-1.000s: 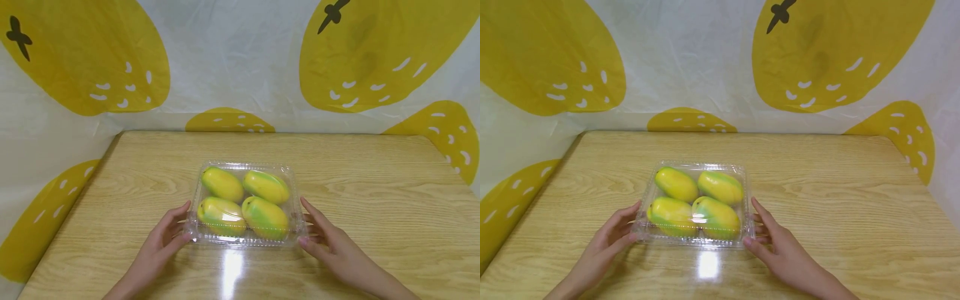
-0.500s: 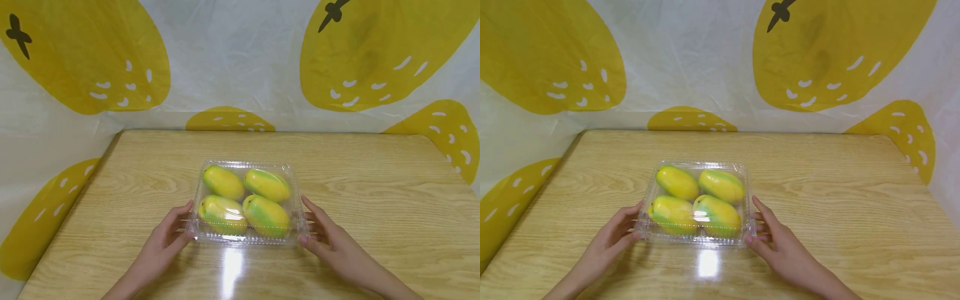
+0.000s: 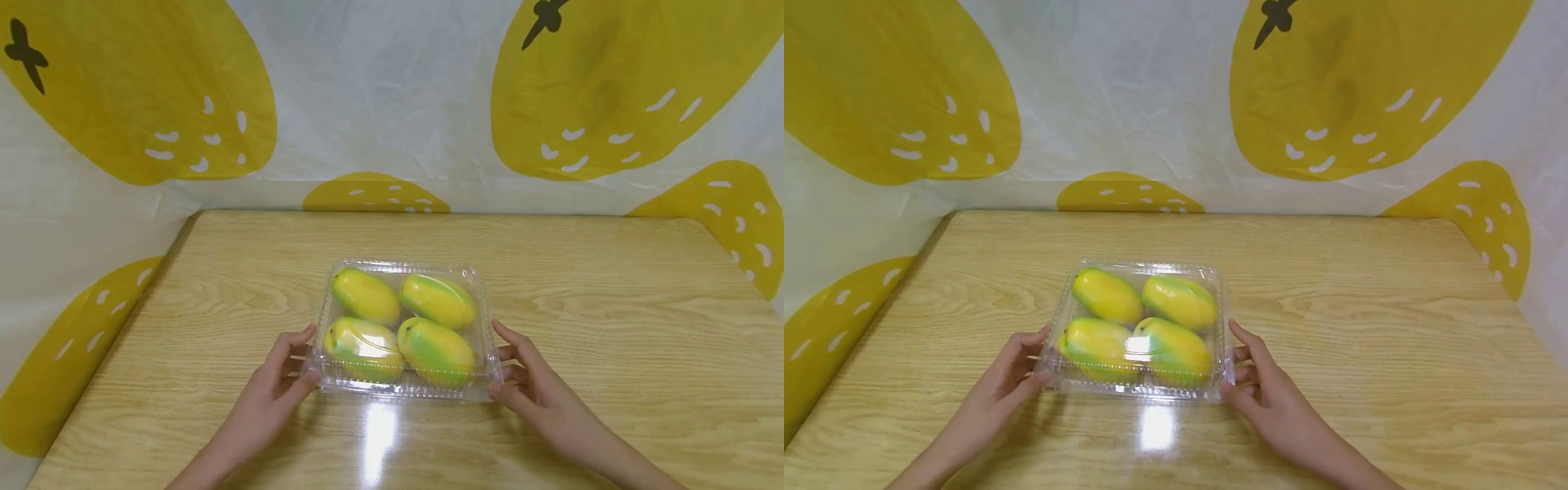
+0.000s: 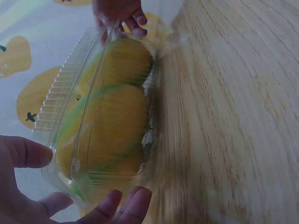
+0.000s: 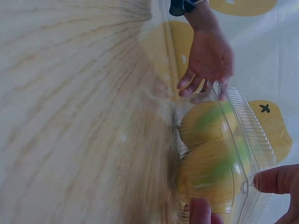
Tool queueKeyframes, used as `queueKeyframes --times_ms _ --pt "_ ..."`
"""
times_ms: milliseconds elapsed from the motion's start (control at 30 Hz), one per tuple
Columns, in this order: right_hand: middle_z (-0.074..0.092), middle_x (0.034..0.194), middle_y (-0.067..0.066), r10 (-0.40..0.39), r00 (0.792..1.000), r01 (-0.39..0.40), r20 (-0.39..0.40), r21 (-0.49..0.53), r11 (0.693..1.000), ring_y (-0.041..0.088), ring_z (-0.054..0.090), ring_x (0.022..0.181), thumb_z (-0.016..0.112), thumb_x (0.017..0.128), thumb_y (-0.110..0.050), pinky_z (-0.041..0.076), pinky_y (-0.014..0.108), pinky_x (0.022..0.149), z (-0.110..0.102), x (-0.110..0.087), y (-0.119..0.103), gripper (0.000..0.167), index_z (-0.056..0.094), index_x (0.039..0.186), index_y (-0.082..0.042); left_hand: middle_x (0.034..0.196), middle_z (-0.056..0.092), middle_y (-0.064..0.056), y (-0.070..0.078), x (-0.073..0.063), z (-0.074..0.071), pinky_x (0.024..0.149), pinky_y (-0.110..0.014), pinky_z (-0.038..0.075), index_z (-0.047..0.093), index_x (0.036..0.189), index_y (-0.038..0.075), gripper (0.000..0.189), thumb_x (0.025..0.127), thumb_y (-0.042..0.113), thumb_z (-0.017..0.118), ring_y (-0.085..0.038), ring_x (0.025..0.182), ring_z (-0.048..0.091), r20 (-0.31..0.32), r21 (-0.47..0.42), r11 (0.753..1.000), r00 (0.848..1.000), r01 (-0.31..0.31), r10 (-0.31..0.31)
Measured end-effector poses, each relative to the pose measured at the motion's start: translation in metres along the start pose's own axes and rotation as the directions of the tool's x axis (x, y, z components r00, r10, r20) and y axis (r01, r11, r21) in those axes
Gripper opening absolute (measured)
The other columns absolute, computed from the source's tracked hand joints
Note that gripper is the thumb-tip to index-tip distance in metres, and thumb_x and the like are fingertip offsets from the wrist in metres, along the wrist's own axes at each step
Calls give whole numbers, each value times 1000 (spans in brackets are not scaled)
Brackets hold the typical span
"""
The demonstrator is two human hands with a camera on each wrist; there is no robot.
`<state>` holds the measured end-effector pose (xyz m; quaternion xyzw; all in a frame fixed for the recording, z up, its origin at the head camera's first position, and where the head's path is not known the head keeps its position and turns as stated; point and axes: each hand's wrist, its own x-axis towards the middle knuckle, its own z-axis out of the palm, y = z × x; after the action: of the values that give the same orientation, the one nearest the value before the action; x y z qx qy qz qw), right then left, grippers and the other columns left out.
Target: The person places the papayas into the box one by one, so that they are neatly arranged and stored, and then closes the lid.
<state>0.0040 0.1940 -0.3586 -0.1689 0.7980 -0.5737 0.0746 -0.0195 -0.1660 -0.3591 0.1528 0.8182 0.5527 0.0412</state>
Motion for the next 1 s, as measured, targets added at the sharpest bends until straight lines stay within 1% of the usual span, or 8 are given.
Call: queueKeyframes --times_ms 167,233,267,367,533,633,833,1000 --pt "46 105 14 -20 1000 20 2 -27 999 16 58 88 55 95 -1 49 24 72 -1 1 1 70 18 152 -17 108 58 -15 2 1 0 75 -34 55 33 140 12 47 98 8 54 -25 85 63 82 -104 989 992 104 -96" --pt "48 97 13 -42 999 42 23 5 999 17 56 84 54 95 1 48 25 71 -1 1 2 71 16 153 -15 104 58 -16 2 2 0 74 -35 55 30 141 10 46 99 7 50 -26 82 63 111 -142 981 987 129 -114" --pt "49 94 12 -52 998 51 34 24 998 18 56 82 53 95 2 48 26 70 -2 2 2 71 14 153 -14 100 58 -17 2 2 -1 74 -36 55 28 141 10 46 99 6 48 -27 81 63 123 -158 978 986 136 -117" --pt "52 89 14 -66 995 57 77 107 993 21 57 78 50 95 6 50 29 70 -3 2 4 73 9 153 -13 97 59 -19 1 3 -1 72 -38 55 27 140 6 43 100 4 43 -29 77 62 143 -218 966 984 137 -107" --pt "61 98 23 -51 991 25 127 198 980 26 61 75 44 97 7 53 34 69 -5 4 7 71 4 152 -14 92 58 -24 -3 4 0 68 -39 55 26 138 7 40 101 4 41 -30 72 61 168 -309 939 980 153 -104" --pt "61 97 25 -40 990 11 134 211 977 27 60 72 43 98 6 53 35 66 -5 5 7 70 3 152 -13 86 58 -24 -5 4 1 67 -40 55 25 140 9 43 100 5 42 -27 70 61 169 -365 913 977 182 -127" --pt "61 90 25 -16 992 -10 123 210 978 27 61 69 44 98 5 53 36 63 -5 6 7 68 5 151 -13 81 60 -17 -8 5 3 64 -38 55 25 142 7 48 98 2 44 -23 67 60 148 -469 860 978 200 -146" --pt "62 91 24 -27 993 -3 119 241 971 26 61 69 44 97 7 53 35 62 -5 7 10 68 5 150 -12 79 62 -14 -8 5 5 61 -36 54 24 139 0 48 95 -4 43 -21 65 60 118 -497 854 987 153 -109"
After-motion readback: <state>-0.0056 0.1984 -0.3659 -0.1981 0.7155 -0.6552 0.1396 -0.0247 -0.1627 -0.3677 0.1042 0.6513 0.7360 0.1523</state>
